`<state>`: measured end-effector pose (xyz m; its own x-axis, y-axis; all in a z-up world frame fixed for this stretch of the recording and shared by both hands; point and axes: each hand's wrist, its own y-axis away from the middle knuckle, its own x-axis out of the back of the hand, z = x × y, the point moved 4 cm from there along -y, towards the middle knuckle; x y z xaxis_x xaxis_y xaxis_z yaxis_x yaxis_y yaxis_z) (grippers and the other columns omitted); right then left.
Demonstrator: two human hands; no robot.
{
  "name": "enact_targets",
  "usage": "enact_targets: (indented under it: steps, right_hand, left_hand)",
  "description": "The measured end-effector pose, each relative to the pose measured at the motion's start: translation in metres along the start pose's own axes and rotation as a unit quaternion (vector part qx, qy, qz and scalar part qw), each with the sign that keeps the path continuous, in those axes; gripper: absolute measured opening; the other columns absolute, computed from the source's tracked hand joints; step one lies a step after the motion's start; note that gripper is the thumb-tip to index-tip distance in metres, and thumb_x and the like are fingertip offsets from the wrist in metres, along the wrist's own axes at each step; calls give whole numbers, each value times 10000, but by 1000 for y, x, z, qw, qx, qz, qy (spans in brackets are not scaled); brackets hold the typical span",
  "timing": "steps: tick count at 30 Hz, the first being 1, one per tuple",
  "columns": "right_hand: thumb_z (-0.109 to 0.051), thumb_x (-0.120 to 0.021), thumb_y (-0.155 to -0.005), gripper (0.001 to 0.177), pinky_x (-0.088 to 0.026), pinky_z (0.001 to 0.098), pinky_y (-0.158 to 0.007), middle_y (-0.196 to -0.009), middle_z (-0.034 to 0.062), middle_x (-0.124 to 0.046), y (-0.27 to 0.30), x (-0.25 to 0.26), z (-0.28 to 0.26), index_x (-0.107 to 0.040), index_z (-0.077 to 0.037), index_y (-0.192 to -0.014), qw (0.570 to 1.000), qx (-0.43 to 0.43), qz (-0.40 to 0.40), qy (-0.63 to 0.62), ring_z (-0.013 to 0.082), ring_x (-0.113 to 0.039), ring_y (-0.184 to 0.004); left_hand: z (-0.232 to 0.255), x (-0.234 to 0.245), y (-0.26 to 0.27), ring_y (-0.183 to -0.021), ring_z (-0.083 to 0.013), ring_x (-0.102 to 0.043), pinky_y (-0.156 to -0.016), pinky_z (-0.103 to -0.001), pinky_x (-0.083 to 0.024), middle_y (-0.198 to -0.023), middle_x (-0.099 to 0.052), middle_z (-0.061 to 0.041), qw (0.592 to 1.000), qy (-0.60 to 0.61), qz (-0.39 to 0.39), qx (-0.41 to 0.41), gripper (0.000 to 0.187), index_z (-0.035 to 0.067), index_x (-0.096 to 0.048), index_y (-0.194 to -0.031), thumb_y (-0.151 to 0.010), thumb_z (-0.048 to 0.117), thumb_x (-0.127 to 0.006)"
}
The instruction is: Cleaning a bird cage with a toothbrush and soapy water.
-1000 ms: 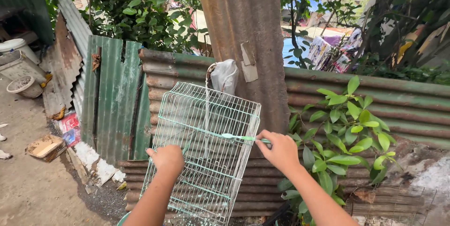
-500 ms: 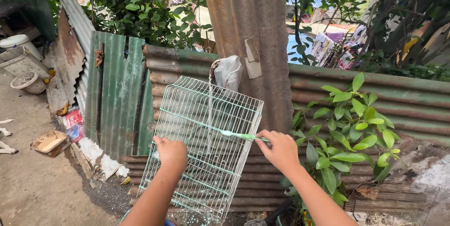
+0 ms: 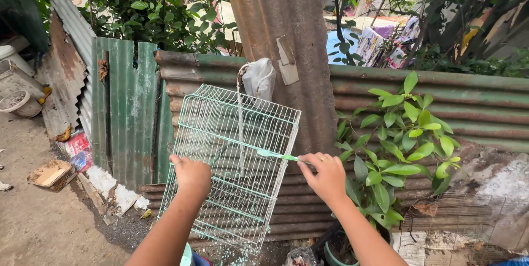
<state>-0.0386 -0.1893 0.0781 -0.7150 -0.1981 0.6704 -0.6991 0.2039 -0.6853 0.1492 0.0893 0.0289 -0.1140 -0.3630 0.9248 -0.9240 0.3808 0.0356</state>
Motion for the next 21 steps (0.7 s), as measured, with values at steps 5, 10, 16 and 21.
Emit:
enact_targets:
  steps: [5,10,16,21]
  right_hand:
    - [-295,-734,-865,115,-398,350,-696,-738,-30,-671,25,3,29,-769,-194,-908,999,-44,3,-2,175,-616,-712]
    - [-261,-742,-841,96,-396,343,-695,-829,-50,-708,40,8,45,-746,-183,-897,998,-11,62,-7,170,-625,-761]
    - [-248,-762,-849,72,-387,347,-676,-789,-40,-692,35,3,20,-781,-210,-907,998,12,55,19,189,-610,-743]
    - [-246,-750,-846,75,-412,335,-719,-849,-51,-708,58,8,49,-762,-198,-903,997,-30,72,12,177,-612,-755]
  left_hand:
    - [-1,14,8,-1104,-300,-643,-1123,-668,-224,-1032,-756,-36,999,-18,-36,-12,183,204,-797,-1047,-889,239,-713]
    - [-3,17,5,-1081,-304,-654,-1094,-690,-233,-1030,-754,-41,999,-24,-37,1,197,197,-784,-1064,-884,240,-718]
    - [-10,8,2,-1088,-316,-658,-1070,-682,-261,-1028,-773,-41,997,-53,-48,0,199,202,-790,-1058,-872,233,-726]
    - [-15,6,-1,-1089,-299,-666,-1077,-701,-264,-1017,-771,-19,999,-19,-34,6,177,240,-804,-1025,-880,203,-711]
